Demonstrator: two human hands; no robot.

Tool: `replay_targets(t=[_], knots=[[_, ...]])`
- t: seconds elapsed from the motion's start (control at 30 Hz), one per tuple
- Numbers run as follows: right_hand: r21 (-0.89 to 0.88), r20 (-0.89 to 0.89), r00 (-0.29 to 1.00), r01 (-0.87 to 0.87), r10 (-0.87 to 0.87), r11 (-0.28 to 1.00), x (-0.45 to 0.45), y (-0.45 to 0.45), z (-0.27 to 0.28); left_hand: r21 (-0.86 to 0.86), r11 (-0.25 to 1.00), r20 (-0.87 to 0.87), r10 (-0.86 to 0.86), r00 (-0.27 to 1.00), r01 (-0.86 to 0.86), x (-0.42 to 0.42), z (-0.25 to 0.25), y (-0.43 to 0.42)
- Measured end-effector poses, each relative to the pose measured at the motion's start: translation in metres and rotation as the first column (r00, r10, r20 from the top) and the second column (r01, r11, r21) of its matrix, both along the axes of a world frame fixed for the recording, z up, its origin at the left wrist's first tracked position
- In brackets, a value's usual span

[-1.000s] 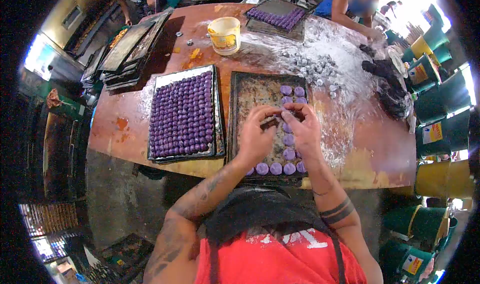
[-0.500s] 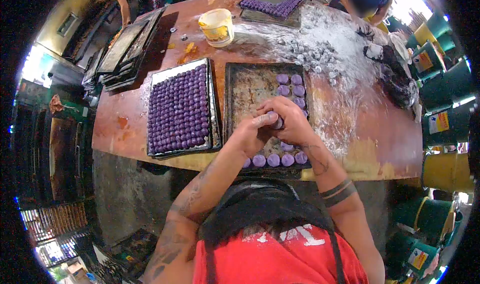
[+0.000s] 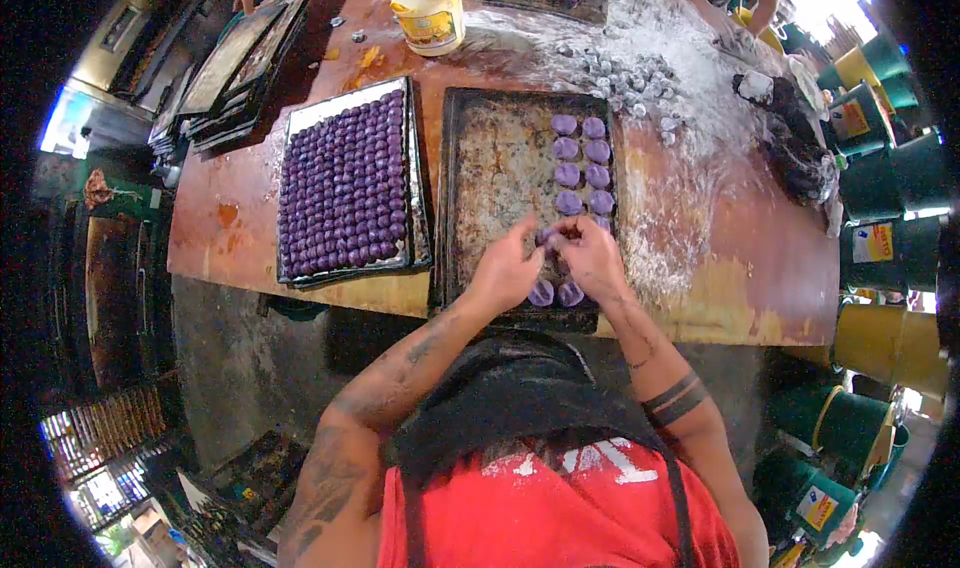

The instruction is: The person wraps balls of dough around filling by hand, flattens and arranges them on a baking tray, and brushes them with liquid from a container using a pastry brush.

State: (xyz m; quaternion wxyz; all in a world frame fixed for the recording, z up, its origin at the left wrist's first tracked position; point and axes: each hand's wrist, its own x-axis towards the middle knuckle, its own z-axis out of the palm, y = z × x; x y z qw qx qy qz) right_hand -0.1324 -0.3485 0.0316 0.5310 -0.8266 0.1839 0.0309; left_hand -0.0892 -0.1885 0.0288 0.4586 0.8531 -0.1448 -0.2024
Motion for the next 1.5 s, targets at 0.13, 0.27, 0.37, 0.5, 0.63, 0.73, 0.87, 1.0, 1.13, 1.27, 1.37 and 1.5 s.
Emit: replay_targets(t=[0.13, 0.27, 0.37, 0.5, 0.63, 0.73, 0.87, 1.0, 1.13, 1.27, 1.37, 1.5], knots=[[-0.457, -0.043, 0.967, -0.242, 0.251, 0.856, -0.008, 0.001, -0.055, 0.045, 0.996, -0.035, 0.08, 0.996, -0.078, 0.008, -0.027, 0.02], [-0.693, -0.063, 0.915, -0.327, 0.398, 0.642, -0.015, 0.007, -0.052, -0.081, 0.99, -0.055, 0.115, 0.992, -0.119, 0.021, -0.022, 0.042], [-0.648, 0.227, 0.823, -0.272, 0.521, 0.711, -0.058, 0.017, -0.099, -0.148, 0.975, -0.22, 0.132, 0.966, -0.167, 0.028, -0.038, 0.046], [-0.442, -0.149, 0.816, -0.561, 0.559, 0.7, 0.003, -0.006, -0.007, -0.126, 0.99, -0.289, 0.028, 0.957, -0.067, 0.022, -0.025, 0.042], [-0.474, 0.105, 0.962, -0.174, 0.252, 0.863, 0.075, -0.099, -0.011, -0.071, 0.994, -0.235, 0.07, 0.97, -0.089, 0.014, -0.007, 0.056], [-0.607, 0.092, 0.959, -0.16, 0.269, 0.778, 0.144, -0.137, -0.04, -0.071, 0.966, -0.239, 0.226, 0.944, -0.249, -0.006, 0.001, 0.068], [-0.692, 0.154, 0.843, -0.28, 0.515, 0.665, 0.244, -0.122, -0.032, 0.06, 0.899, -0.208, 0.436, 0.876, -0.433, -0.045, -0.011, 0.088], [-0.806, 0.011, 0.709, -0.411, 0.705, 0.425, 0.335, -0.114, -0.064, 0.138, 0.846, -0.224, 0.532, 0.816, -0.514, -0.082, 0.0, 0.106], [-0.8, -0.194, 0.685, -0.525, 0.702, 0.291, 0.347, -0.161, -0.049, 0.207, 0.793, -0.131, 0.603, 0.787, -0.573, -0.095, 0.007, 0.124], [-0.806, -0.152, 0.783, -0.452, 0.603, 0.384, 0.334, -0.232, -0.056, 0.272, 0.758, -0.08, 0.632, 0.771, -0.593, -0.079, 0.024, 0.112], [-0.879, -0.017, 0.785, -0.308, 0.62, 0.365, 0.318, -0.306, -0.093, 0.278, 0.78, -0.084, 0.602, 0.794, -0.561, -0.053, 0.02, 0.114], [-0.847, -0.139, 0.846, -0.371, 0.514, 0.381, 0.23, -0.318, -0.078, 0.139, 0.825, 0.032, 0.549, 0.835, -0.547, -0.022, -0.012, 0.132]])
